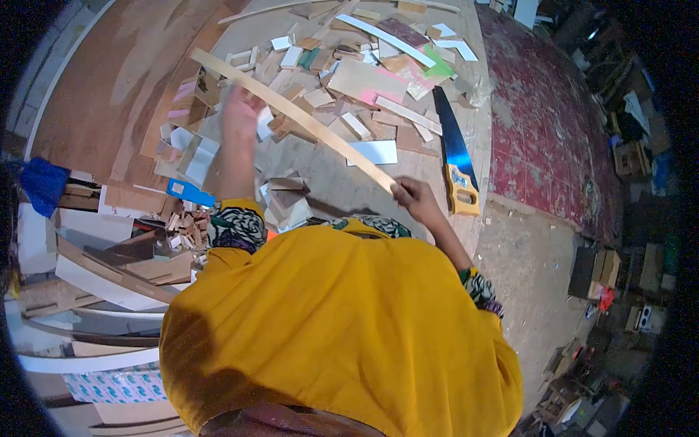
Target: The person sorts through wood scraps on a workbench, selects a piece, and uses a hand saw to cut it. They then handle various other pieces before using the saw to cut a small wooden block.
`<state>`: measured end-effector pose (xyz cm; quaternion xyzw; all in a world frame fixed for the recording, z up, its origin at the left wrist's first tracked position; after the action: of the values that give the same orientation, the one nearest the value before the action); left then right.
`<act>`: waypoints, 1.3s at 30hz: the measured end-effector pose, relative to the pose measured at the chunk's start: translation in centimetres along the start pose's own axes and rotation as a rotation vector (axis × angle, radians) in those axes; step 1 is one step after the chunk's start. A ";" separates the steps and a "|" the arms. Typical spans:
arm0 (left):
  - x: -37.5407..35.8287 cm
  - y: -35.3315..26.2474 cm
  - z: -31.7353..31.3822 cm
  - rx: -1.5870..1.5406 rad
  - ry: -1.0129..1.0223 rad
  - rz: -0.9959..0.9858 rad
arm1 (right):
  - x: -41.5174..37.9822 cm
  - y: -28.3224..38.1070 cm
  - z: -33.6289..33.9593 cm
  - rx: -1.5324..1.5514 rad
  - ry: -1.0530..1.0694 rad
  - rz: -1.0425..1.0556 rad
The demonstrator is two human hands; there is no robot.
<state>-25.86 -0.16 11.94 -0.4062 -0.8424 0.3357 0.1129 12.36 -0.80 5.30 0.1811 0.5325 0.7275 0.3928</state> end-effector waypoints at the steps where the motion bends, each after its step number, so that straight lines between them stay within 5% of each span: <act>1: -1.0 -2.0 -2.0 -0.019 0.081 -0.048 | 0.8 0.9 0.0 -0.006 0.012 0.037; 7: 1.8 -7.8 -2.4 0.031 0.217 -0.371 | 3.2 6.0 2.1 -0.090 0.083 0.121; 10: 2.3 -9.7 0.1 -0.020 0.191 -0.386 | 3.4 4.6 5.1 -0.614 0.159 0.127; 13: 4.5 -9.1 4.6 -0.071 0.229 -0.350 | 2.2 3.5 7.1 0.144 0.068 -0.090; 17: 5.2 -7.7 8.1 -0.053 0.326 -0.346 | -0.2 3.6 8.0 0.387 -0.083 -0.039; 21: 5.7 -6.5 10.7 -0.115 -0.016 -0.203 | -1.6 3.5 7.5 0.629 -0.079 0.095; 25: 7.0 -5.9 12.7 -0.104 -0.106 -0.140 | -2.8 3.7 7.2 0.848 -0.081 0.102; 31: 5.5 -4.8 11.2 -0.086 -0.149 -0.147 | -3.9 3.4 7.2 0.764 -0.147 0.120; 39: 6.4 -3.7 14.0 -0.297 0.133 -0.058 | -4.0 1.8 8.1 0.431 -0.265 0.174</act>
<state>-38.73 -3.53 3.40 -0.4155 -0.8846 0.1765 0.1168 19.69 1.00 10.59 0.3995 0.6015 0.5982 0.3475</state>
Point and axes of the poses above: each hand's wrist, its own x-axis towards the middle knuckle, its own z-axis out of the back of the hand, y = z × x, the point moved 1 cm from there along x, towards the middle knuckle, and after that the axes turned 9 degrees about -x, right-handed, at the moved point
